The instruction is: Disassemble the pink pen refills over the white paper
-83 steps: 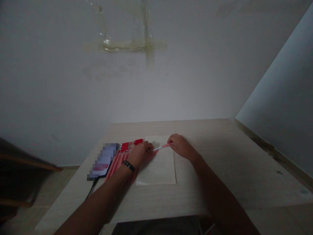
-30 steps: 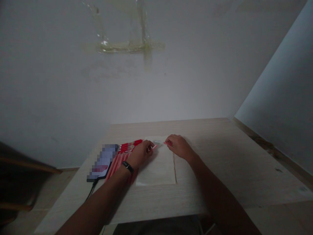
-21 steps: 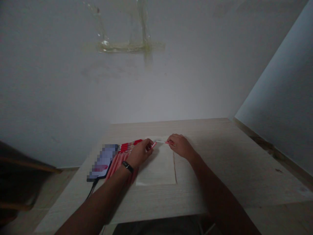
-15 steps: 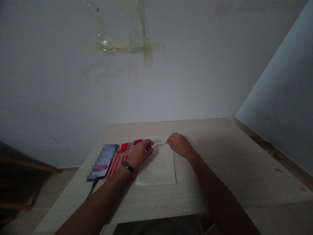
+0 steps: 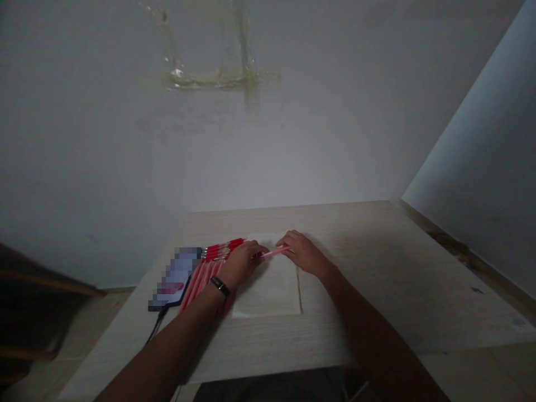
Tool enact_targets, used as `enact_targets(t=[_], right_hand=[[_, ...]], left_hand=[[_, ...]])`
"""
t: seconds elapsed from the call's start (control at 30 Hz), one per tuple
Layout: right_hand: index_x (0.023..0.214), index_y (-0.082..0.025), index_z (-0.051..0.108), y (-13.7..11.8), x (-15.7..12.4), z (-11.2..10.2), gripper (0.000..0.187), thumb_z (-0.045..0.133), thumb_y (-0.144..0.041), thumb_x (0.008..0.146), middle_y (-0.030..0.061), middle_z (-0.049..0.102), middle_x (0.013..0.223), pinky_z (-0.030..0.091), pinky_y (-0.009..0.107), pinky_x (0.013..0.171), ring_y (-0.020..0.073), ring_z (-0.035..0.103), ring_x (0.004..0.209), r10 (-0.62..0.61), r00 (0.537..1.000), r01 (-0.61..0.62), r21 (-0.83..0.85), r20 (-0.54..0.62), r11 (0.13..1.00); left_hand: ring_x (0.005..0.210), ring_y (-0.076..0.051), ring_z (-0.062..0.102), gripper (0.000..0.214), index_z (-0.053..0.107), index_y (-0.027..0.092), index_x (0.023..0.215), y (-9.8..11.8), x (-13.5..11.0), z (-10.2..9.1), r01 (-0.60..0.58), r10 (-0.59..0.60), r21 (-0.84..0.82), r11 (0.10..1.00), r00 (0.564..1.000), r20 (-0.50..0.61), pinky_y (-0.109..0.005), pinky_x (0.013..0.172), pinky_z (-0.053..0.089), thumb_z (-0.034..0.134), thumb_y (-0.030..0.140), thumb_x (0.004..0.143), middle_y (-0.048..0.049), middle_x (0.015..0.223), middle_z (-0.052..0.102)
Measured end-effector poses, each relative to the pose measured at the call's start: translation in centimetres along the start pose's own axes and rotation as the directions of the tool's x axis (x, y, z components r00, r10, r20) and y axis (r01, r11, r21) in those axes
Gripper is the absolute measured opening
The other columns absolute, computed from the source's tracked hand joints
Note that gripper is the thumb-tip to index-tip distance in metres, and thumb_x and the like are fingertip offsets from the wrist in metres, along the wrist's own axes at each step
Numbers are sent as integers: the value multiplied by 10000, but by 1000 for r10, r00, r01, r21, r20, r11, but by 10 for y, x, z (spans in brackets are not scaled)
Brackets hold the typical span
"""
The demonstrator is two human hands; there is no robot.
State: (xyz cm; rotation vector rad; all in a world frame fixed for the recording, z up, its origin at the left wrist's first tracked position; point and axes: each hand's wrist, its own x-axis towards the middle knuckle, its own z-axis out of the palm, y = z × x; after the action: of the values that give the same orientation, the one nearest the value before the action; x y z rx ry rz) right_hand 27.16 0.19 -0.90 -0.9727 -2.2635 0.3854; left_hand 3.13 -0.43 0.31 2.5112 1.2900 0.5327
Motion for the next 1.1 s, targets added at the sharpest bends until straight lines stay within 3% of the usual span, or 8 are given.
enact_targets(t=[0.17, 0.4, 0.5, 0.6, 0.7, 0.83, 1.0, 1.1], right_hand=[[950, -192, 672, 2, 0, 0, 81, 619, -253, 955, 51, 651, 916, 450, 302, 796, 190, 583, 894, 15, 1000, -15, 15, 26, 1000], [1015, -210, 698, 2, -1, 6, 183, 529, -278, 1003, 54, 707, 959, 465, 313, 823, 185, 634, 894, 102, 991, -106, 44, 81, 993], [1094, -214, 663, -1, -3, 2, 199, 665, -302, 915, 61, 702, 1029, 472, 322, 828, 197, 638, 917, 139, 989, -142, 54, 54, 988], [1042, -202, 637, -2, -3, -5, 245, 747, -262, 832, 43, 684, 975, 471, 303, 789, 187, 625, 877, 157, 988, -156, 55, 1, 986], [920, -196, 641, 0, -2, -7, 52, 663, -237, 896, 27, 667, 868, 447, 281, 728, 168, 599, 792, 154, 988, -154, 4, 6, 988], [859, -193, 659, 2, -2, -6, 171, 560, -273, 973, 39, 663, 849, 431, 285, 728, 173, 595, 795, 127, 991, -125, -54, 39, 991], [969, -203, 626, 0, -4, -8, 141, 697, -292, 885, 24, 657, 920, 445, 273, 732, 169, 598, 822, 174, 985, -174, 24, -6, 984], [853, -190, 627, -2, -3, -9, 147, 571, -264, 967, 34, 643, 872, 433, 283, 739, 168, 581, 804, 127, 992, -127, -32, 21, 991]], left_hand=[[885, -178, 606, 263, 734, 225, 1080, -2, 0, 2, -10, 10, 0, 1000, 1000, -21, -267, 785, 445, 584, 121, 890, -61, 973, 671], [904, -181, 604, 248, 732, 225, 1070, -1, -1, 1, -13, 12, -2, 1000, 999, -31, -263, 790, 442, 586, 128, 895, -60, 979, 671], [903, -183, 605, 234, 728, 224, 1079, -1, -1, 0, 8, -8, -2, 1000, 999, -34, -266, 784, 445, 588, 155, 905, -62, 983, 670], [908, -184, 607, 239, 727, 225, 1081, -1, -1, -1, 18, -18, -4, 1000, 999, -40, -269, 787, 447, 590, 146, 901, -62, 990, 669], [920, -185, 608, 241, 730, 226, 1074, -1, -1, -1, 26, -26, -9, 1000, 999, -35, -272, 801, 451, 596, 137, 895, -62, 992, 672], [923, -187, 609, 228, 734, 219, 1060, 0, -1, -2, 38, -38, -8, 999, 999, -35, -275, 813, 450, 597, 141, 896, -64, 982, 673], [905, -183, 609, 224, 731, 220, 1061, -1, -1, -2, 27, -27, -12, 1000, 998, -55, -270, 790, 445, 592, 141, 904, -62, 965, 664], [918, -182, 608, 223, 733, 221, 1046, 1, -1, -3, 28, -29, -20, 999, 998, -52, -274, 804, 444, 598, 124, 897, -61, 971, 664]])
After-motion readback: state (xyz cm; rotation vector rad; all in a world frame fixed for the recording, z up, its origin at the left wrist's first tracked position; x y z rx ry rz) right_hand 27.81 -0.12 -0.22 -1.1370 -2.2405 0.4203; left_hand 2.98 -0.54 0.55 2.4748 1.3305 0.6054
